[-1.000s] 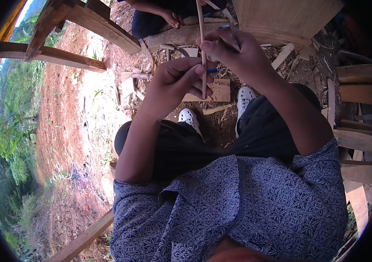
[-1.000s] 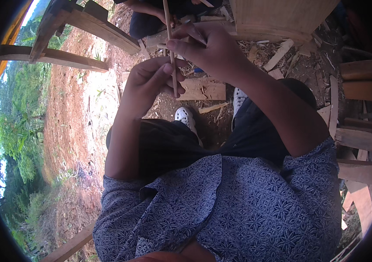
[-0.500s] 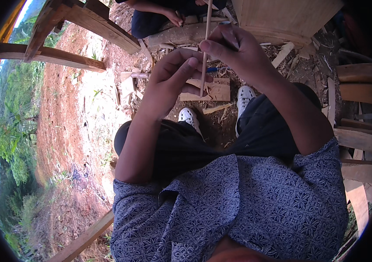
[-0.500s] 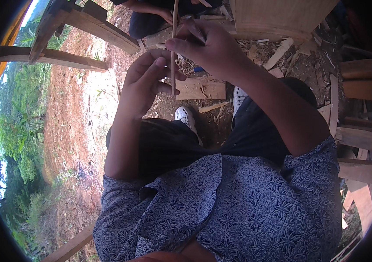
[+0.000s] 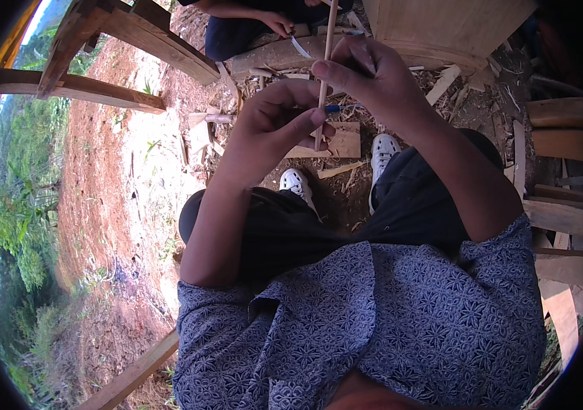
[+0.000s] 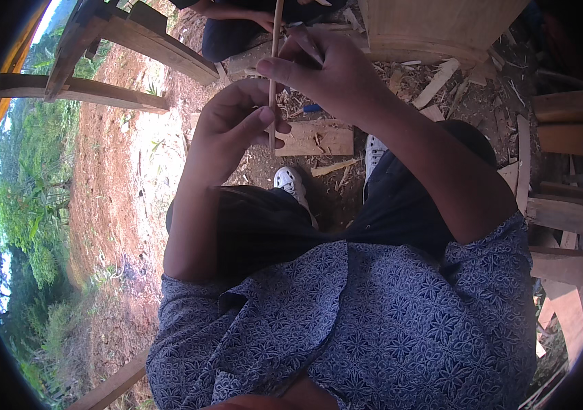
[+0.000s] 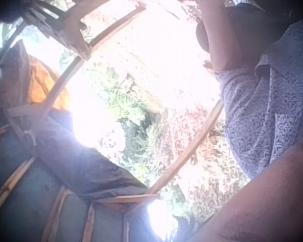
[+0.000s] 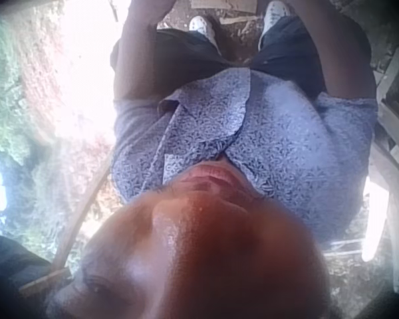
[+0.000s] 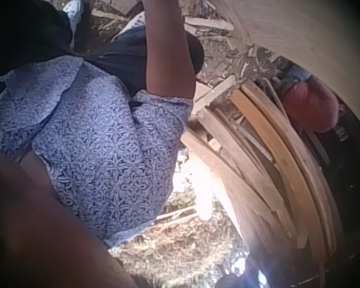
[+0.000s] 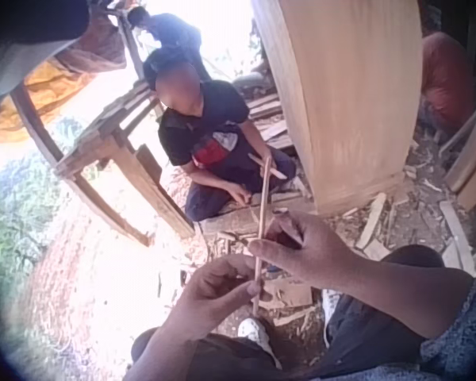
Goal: The person sits on the ground and uses a sanding block to smooth and shape a thin wooden stick. They repeatedly rotate the stick and rub it with the sanding block, occasionally pausing to inspect the surface.
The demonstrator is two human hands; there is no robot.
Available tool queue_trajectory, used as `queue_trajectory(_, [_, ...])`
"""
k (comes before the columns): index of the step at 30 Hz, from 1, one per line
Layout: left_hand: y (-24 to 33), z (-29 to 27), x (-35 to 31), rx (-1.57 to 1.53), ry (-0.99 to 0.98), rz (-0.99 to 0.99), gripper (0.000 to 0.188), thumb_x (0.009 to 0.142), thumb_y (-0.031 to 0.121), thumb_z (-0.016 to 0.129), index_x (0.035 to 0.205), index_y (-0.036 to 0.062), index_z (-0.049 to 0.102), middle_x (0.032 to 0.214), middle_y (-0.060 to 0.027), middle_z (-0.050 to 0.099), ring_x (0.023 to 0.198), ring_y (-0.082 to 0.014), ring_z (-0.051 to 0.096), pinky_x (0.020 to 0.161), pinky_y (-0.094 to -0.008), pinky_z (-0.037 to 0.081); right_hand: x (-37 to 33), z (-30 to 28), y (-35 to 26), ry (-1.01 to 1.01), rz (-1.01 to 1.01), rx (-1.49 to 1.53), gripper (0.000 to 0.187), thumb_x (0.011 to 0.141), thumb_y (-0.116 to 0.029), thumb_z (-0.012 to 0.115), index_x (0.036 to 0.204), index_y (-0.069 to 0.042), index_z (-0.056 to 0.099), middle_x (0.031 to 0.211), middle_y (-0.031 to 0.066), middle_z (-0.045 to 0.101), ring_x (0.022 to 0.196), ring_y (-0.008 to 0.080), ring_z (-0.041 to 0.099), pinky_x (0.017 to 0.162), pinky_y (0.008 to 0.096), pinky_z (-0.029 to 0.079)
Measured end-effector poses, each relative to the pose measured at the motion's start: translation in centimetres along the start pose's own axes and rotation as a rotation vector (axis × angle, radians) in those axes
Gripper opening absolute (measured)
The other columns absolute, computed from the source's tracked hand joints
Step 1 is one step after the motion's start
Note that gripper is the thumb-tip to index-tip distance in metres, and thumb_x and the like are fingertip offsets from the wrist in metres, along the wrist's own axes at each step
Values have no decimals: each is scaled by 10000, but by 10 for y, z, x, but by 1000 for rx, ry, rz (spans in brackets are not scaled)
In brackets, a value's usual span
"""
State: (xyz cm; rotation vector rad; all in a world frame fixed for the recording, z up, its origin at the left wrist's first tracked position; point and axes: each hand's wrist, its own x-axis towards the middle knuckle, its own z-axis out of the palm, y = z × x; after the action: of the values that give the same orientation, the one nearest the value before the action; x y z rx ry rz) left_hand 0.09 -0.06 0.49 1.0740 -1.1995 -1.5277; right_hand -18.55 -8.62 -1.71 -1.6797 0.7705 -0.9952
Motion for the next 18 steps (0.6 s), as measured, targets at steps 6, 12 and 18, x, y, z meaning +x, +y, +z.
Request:
queue_trajectory(6, [-1, 0, -1, 25, -8, -27, 211, 960, 98, 607, 1155, 23, 579, 953, -49, 649, 875, -152, 689, 695, -243, 545, 1, 0, 6, -11, 16, 23, 367, 861, -419, 751, 835, -68, 646, 630, -47, 518, 574, 44, 481, 534, 246, 371])
queue_trajectory(12, [-16, -4, 4, 81, -15, 149, 209, 951, 68, 644, 1133, -15, 581, 947, -38, 639, 817, -85, 637, 684, -218, 544, 2, 3, 5, 19, -21, -20, 382, 866, -441, 735, 828, -71, 648, 598, -56, 477, 556, 44, 467, 530, 247, 369])
queue_trajectory(18, [-14, -7, 9, 69, 60, 109, 188, 954, 42, 623, 1130, -18, 593, 961, -34, 646, 855, -86, 629, 725, -239, 551, 0, 3, -3, 72, 157, 114, 388, 901, -454, 699, 914, -67, 663, 640, -55, 489, 577, 44, 467, 541, 238, 367])
